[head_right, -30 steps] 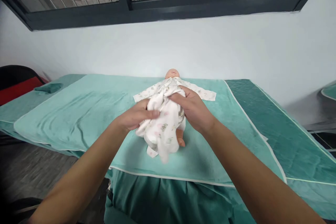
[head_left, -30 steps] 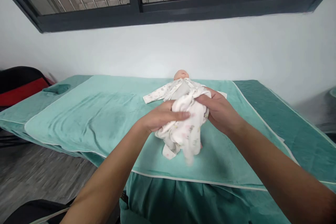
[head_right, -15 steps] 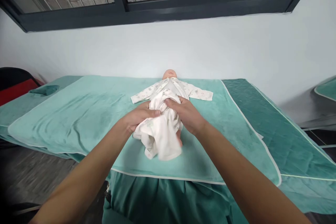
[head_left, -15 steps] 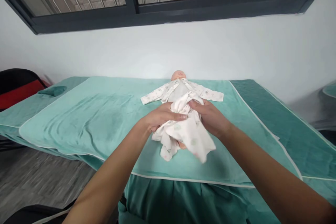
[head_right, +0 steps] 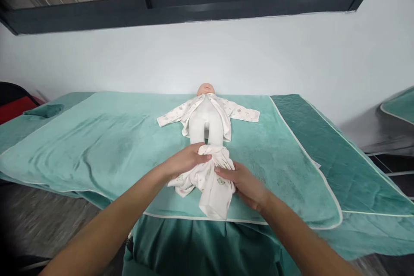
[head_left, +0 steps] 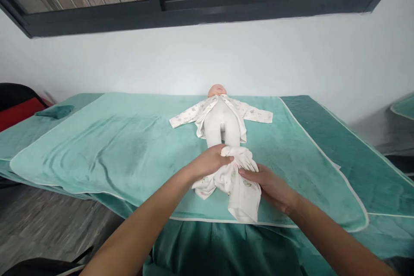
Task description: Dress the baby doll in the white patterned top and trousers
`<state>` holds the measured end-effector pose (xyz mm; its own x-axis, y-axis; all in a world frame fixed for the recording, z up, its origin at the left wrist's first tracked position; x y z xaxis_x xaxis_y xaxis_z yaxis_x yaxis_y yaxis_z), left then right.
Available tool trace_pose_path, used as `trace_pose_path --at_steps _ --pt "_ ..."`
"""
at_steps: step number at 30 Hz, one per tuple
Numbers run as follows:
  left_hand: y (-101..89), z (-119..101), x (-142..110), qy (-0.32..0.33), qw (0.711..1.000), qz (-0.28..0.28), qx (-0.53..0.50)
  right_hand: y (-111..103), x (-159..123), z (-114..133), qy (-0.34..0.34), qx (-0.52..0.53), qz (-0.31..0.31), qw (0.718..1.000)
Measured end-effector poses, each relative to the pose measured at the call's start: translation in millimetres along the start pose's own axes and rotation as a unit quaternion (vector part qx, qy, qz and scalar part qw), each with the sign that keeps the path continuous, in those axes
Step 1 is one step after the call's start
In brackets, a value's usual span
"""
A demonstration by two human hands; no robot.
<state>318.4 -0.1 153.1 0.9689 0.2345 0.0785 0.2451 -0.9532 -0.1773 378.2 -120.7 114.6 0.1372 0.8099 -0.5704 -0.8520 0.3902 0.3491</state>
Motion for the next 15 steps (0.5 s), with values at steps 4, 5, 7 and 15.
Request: trace_pose_path --at_steps 4,5,7,15 --pt "12.5 0 -1 -0.025 0.963 0.086 0.253 -7 -5 -34 0.023 0.062 -0.045 0.997" --pt "15.6 1 -1 -0.036 0.951 0.109 0.286 -7 -4 -39 0.023 0.064 -0.051 0.996" --pt "19.6 3 -2 -0.049 0.934 0.136 0.326 -11 -1 -43 0.003 0.052 -0.081 0.995" --pt "12.4 2 -2 -0.016 0.968 0.065 0.243 -32 5 -20 -0.159 -0.097 -0.239 0.953"
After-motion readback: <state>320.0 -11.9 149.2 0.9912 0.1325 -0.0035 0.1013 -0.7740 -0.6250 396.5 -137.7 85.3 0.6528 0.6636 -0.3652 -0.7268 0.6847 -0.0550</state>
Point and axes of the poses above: each hand's wrist, its own x-axis towards the middle knuckle, its own y-axis out of the palm, z = x × y, the point moved 8 cm from there along x, towards the middle knuckle, and after that the axes turned 15 degrees about y, right-handed, at the moved point
